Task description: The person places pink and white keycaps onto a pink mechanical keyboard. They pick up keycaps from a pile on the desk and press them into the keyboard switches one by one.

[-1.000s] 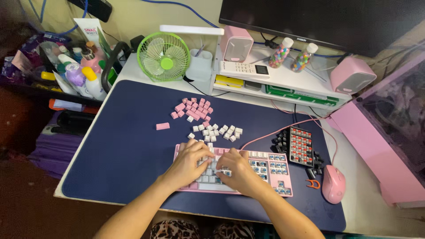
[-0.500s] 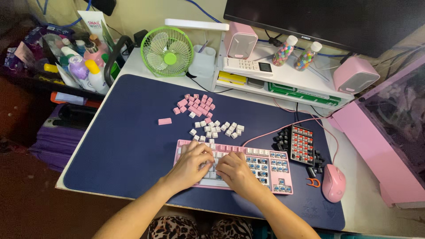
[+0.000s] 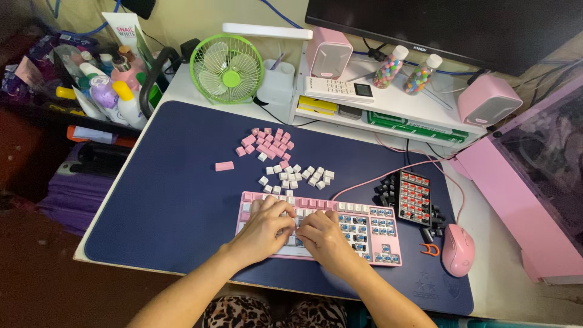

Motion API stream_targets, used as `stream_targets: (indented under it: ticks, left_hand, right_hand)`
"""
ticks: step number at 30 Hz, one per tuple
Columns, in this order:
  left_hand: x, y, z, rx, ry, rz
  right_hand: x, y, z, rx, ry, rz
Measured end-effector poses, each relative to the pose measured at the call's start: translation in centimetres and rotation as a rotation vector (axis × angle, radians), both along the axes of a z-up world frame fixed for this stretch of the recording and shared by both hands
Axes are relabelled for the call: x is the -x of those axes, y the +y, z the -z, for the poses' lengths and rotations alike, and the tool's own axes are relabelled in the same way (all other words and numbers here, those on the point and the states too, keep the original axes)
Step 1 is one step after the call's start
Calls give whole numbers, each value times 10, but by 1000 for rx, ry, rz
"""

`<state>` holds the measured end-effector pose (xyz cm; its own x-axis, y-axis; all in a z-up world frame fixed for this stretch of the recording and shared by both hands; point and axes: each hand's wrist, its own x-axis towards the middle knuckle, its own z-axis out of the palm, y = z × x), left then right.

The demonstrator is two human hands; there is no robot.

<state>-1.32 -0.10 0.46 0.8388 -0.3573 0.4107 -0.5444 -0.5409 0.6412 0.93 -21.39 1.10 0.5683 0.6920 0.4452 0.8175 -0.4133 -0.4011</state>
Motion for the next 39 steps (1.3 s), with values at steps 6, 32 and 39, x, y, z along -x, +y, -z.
stream_targets:
  ticks: [6, 32, 39]
  left_hand:
    - [0, -1, 2, -61, -3, 18]
    - [-43, 57, -4, -8, -43, -342]
    - [-76, 80, 25, -136, 13, -289]
  right_hand:
    - [0, 2, 3, -4, -3, 36]
    - [-45, 23, -33, 9, 203, 94]
    - [-78, 51, -14, 26, 165, 137]
